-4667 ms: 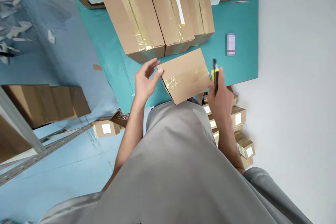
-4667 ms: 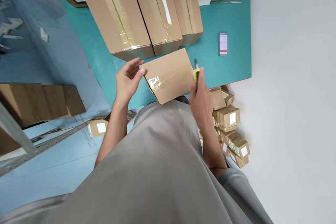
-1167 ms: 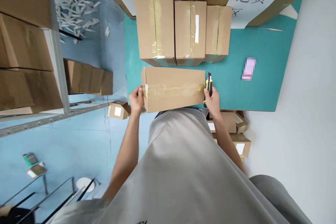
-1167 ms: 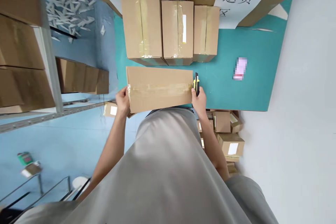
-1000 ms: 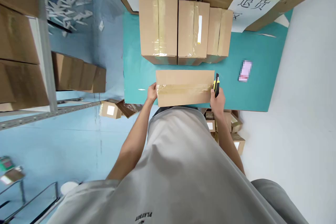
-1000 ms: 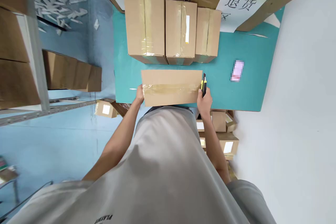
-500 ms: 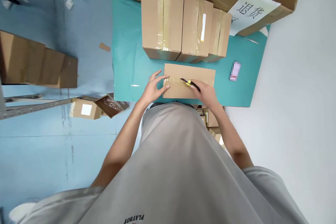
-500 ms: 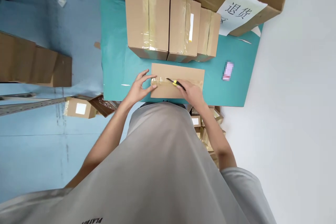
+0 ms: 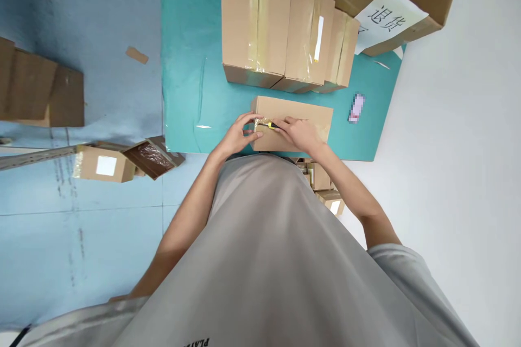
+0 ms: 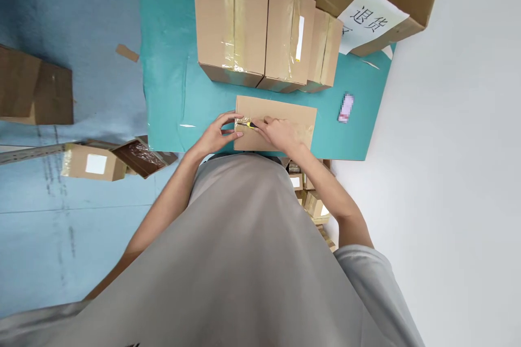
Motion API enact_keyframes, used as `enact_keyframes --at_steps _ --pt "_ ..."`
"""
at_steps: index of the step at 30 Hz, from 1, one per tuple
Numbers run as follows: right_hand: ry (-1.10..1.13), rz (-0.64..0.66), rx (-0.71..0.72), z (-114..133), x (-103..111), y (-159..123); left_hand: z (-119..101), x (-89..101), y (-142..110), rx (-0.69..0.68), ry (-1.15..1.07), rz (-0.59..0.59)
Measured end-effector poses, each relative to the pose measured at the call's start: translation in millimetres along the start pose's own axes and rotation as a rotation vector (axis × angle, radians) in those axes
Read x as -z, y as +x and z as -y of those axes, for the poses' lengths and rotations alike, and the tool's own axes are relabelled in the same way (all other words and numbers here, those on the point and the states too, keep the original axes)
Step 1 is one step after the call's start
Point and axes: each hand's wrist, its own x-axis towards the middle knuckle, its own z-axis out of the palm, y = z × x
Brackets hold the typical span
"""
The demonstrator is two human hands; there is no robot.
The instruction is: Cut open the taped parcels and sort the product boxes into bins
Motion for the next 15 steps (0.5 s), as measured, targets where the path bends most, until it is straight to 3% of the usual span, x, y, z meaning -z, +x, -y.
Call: enact_keyframes --at_steps 11,15 --pt "-0.13 0.06 0.043 24 22 -3 -1 0.5 -1 0.011 0.02 -0.031" --pt "-0.125 0.059 0.074 18 23 -5 -1 -0.6 -2 0.021 0.029 -0.039"
